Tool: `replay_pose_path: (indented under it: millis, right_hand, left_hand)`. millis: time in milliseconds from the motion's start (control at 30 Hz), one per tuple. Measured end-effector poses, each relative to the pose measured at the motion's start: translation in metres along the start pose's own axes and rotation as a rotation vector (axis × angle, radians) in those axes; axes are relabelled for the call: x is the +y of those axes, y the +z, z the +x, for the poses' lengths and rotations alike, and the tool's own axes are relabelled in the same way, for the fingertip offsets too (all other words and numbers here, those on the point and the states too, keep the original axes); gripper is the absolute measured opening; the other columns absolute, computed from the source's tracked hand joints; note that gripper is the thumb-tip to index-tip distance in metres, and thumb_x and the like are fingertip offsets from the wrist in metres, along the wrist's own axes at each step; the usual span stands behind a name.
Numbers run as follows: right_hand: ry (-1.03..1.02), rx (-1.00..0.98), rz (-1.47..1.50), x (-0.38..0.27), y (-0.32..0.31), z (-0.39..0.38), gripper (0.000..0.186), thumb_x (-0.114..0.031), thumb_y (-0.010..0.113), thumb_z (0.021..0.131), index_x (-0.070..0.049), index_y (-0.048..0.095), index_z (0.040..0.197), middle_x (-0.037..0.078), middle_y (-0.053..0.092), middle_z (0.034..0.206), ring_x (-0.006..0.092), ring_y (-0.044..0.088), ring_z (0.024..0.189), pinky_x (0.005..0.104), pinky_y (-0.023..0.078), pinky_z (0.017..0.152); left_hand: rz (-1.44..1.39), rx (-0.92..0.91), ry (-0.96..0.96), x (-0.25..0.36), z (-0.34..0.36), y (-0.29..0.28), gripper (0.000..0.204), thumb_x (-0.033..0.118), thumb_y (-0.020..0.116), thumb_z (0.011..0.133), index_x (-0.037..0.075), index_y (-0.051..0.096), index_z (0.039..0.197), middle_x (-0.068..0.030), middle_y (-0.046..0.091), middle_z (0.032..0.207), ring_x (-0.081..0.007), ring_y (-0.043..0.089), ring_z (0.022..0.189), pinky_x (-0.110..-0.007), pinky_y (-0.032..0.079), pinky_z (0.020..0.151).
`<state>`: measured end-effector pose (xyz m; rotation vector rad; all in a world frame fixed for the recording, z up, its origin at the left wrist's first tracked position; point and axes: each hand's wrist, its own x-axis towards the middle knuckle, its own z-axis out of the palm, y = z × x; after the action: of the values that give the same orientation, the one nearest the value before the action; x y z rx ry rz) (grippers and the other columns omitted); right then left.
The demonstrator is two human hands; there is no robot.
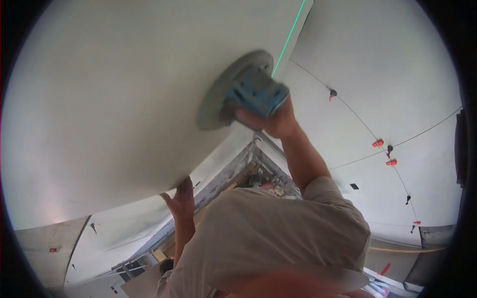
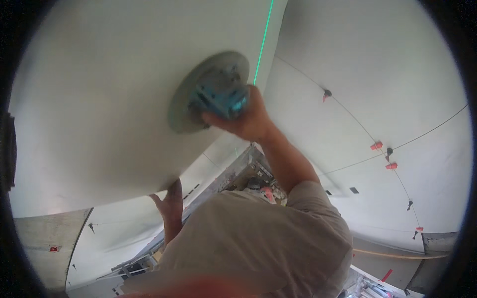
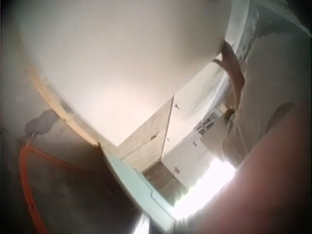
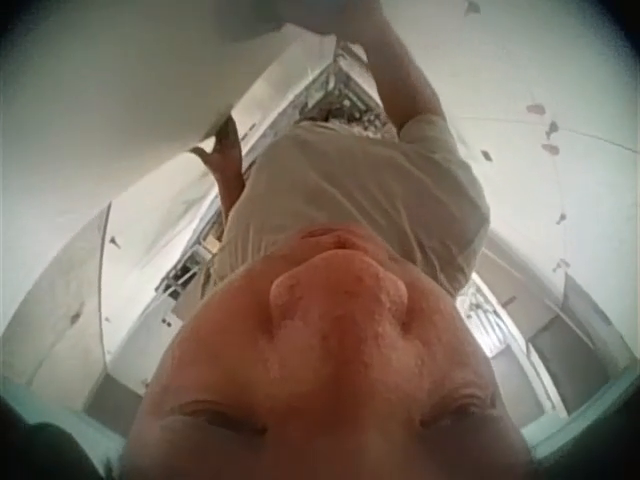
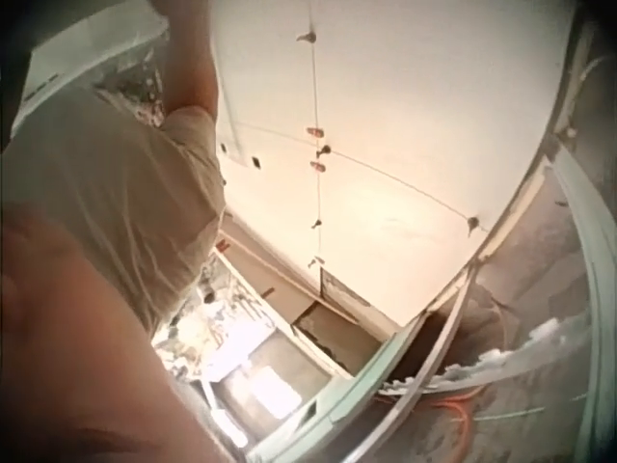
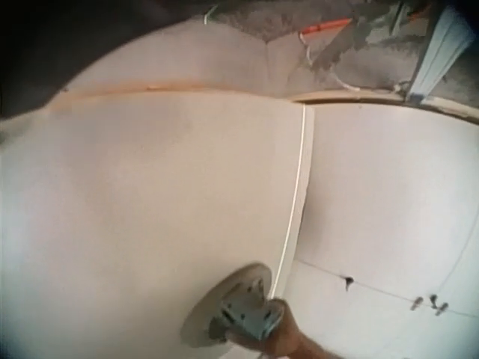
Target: Applying mortar to a ceiling tile and installing it using a suction lifter and a mallet.
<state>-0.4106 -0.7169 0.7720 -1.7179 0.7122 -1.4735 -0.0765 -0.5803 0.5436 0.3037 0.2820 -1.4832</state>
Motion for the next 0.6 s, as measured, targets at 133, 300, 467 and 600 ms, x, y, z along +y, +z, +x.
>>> replay_pose_path:
  millis: [133, 300, 467, 600]
  right_hand:
    - [-0.112, 0.082, 0.096, 0.005, -0.009, 0.033, 0.049, -0.013, 0.090, 0.074, -0.001, 0.068, 0.117, 0.007, 0.073, 0.111, 0.0154, 0.067, 0.099, 0.0330, 0.056, 0.087]
    - [-0.065, 0.078, 0.106, 0.002, -0.045, 0.068, 0.023, -0.002, 0.076, 0.082, 0.001, 0.065, 0.102, 0.007, 0.066, 0.076, 0.0168, 0.061, 0.062, 0.0324, 0.049, 0.057]
    - [-0.090, 0.010, 0.198, -0.018, -0.066, 0.111, 0.011, -0.005, 0.071, 0.084, -0.004, 0.065, 0.093, 0.005, 0.065, 0.076, 0.0184, 0.061, 0.062, 0.0341, 0.048, 0.056]
    - [-0.148, 0.034, 0.214, -0.022, -0.069, 0.139, 0.016, -0.006, 0.076, 0.082, -0.010, 0.060, 0.078, 0.001, 0.057, 0.067, 0.0140, 0.054, 0.055, 0.0318, 0.045, 0.050]
  left_hand:
    - [0.031, -0.059, 0.058, -0.012, 0.011, 0.044, 0.094, 0.053, 0.069, 0.091, -0.010, 0.027, 0.149, -0.0247, 0.037, 0.153, -0.0381, 0.038, 0.142, -0.050, 0.031, 0.124]
    - [0.143, -0.069, 0.099, -0.021, 0.025, 0.086, 0.091, 0.050, 0.064, 0.096, -0.009, 0.022, 0.151, -0.0250, 0.033, 0.155, -0.0372, 0.036, 0.144, -0.049, 0.032, 0.123]
    - [0.219, -0.142, 0.091, -0.040, 0.041, 0.144, 0.079, 0.042, 0.058, 0.102, -0.008, 0.021, 0.150, -0.0245, 0.032, 0.154, -0.0361, 0.034, 0.145, -0.050, 0.032, 0.123]
    - [0.222, -0.187, 0.057, -0.042, 0.059, 0.165, 0.078, 0.041, 0.057, 0.103, -0.008, 0.020, 0.150, -0.0242, 0.031, 0.154, -0.0364, 0.033, 0.145, -0.050, 0.032, 0.123]
